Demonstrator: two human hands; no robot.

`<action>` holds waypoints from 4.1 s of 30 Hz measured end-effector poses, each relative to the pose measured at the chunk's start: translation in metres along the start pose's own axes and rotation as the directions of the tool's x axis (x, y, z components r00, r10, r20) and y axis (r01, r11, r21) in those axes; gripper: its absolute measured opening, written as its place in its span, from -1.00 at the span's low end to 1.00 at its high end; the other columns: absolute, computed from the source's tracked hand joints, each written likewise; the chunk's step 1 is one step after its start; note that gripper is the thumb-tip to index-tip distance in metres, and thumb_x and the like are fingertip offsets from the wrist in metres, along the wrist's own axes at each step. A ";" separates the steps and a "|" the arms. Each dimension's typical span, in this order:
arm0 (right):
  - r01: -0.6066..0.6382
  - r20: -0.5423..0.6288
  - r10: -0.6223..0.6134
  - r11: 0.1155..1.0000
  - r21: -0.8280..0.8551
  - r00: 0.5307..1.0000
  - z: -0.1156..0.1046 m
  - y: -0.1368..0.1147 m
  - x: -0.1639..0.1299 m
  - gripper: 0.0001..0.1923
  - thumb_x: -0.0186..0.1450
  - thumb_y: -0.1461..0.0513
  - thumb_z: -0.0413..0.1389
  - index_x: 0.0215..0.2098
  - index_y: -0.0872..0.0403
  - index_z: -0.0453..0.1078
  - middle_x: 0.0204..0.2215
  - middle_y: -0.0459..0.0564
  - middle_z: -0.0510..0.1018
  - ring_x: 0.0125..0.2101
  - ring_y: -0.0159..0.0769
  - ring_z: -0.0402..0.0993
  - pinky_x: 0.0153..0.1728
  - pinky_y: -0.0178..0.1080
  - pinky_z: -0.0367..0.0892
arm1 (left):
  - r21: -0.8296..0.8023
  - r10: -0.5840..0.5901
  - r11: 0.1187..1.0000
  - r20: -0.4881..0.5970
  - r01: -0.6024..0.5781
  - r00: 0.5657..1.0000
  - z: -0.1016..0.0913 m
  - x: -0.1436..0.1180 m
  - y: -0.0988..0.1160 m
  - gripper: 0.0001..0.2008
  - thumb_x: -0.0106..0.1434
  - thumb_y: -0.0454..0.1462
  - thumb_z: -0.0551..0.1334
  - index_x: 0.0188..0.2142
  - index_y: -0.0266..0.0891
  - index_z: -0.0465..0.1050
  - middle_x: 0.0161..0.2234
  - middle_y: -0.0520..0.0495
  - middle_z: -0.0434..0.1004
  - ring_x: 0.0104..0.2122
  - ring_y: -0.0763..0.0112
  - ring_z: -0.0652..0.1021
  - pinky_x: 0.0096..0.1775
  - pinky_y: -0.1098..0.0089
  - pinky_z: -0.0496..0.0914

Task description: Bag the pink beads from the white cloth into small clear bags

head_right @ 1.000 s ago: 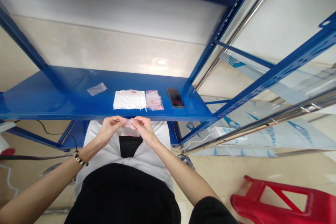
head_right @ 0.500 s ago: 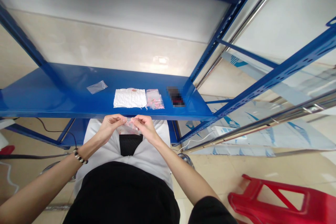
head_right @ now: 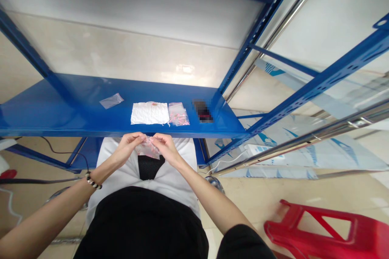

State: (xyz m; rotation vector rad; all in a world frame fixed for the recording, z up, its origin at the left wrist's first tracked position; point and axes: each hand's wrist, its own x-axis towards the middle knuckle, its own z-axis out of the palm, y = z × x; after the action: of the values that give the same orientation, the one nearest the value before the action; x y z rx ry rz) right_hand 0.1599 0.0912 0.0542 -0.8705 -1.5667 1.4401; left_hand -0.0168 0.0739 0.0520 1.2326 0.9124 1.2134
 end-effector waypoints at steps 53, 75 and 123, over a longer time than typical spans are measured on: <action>0.101 0.064 -0.097 0.992 -0.078 0.993 -0.003 -0.010 0.000 -0.63 0.35 0.00 0.05 -0.42 0.10 0.43 -0.49 -0.07 0.47 -0.44 -0.35 0.34 -0.34 -0.31 0.24 | 0.239 0.105 0.963 0.093 -0.124 0.990 -0.005 -0.003 0.010 -0.70 0.27 -0.11 0.24 -0.42 -0.32 0.49 -0.45 -0.11 0.56 -0.41 0.35 0.52 -0.29 0.41 0.36; 0.192 -0.464 -0.293 0.948 -0.253 0.836 -0.075 -0.052 0.059 -0.62 0.30 -0.07 0.04 -0.32 0.07 0.40 -0.71 -0.20 0.29 -0.73 -0.43 0.09 -0.68 -0.35 0.06 | 0.112 -0.038 0.994 0.174 0.019 0.984 0.011 -0.004 -0.012 -0.73 0.21 -0.10 0.30 -0.36 -0.29 0.43 -0.54 -0.05 0.54 -0.57 0.43 0.50 -0.45 0.43 0.37; 0.347 0.232 -0.258 0.683 -0.643 0.938 0.016 -0.005 -0.036 -0.65 0.31 0.46 -0.07 -0.09 -0.01 0.39 -0.22 -0.01 0.42 -0.15 -0.25 0.38 -0.10 -0.18 0.34 | 0.716 0.418 0.688 -0.264 -0.114 0.869 -0.089 0.054 0.031 -0.71 0.30 -0.23 0.07 -0.17 -0.25 0.54 -0.23 -0.13 0.61 -0.26 0.27 0.57 -0.21 0.32 0.44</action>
State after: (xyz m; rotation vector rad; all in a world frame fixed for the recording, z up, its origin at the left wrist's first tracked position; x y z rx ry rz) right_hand 0.1604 0.0517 0.0554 -0.8641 -2.2725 0.6660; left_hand -0.0995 0.1408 0.0748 1.7866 1.6441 1.4655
